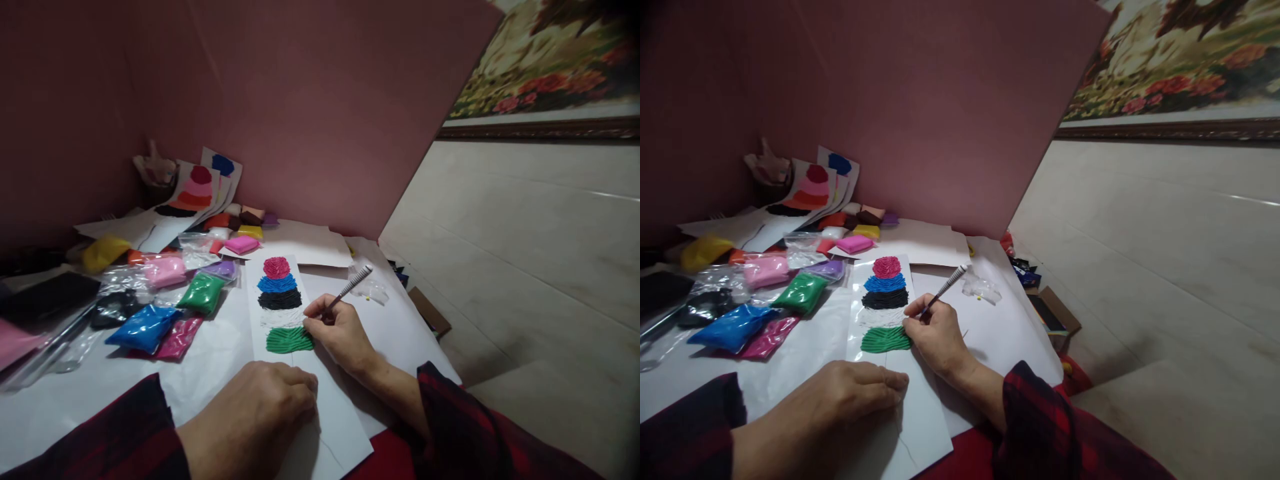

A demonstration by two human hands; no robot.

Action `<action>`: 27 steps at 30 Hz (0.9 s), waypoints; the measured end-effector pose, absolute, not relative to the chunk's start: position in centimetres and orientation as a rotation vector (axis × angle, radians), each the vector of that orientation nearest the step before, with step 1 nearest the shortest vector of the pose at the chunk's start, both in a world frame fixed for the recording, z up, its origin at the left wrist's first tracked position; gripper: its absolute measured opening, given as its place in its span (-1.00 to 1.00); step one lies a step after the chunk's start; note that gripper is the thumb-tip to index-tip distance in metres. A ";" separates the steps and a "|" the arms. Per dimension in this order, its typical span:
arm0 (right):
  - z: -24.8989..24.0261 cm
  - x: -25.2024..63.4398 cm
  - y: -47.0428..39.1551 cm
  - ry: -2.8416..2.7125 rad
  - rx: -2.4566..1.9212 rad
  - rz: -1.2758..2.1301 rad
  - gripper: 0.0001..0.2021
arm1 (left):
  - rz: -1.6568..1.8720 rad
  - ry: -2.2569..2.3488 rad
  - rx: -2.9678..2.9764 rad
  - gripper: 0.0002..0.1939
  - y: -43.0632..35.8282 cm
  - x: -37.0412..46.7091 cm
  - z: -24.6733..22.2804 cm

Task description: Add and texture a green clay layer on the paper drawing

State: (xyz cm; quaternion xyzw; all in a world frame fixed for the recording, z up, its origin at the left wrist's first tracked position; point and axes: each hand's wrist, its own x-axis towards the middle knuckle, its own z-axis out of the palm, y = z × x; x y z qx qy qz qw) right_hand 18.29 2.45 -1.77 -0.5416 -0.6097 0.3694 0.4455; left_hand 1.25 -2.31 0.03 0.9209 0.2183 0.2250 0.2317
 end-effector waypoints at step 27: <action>-1.9 18.9 3.3 -1.309 -1.301 1.023 -0.88 | 0.728 0.596 2.591 -0.70 -2.4 1.3 -0.2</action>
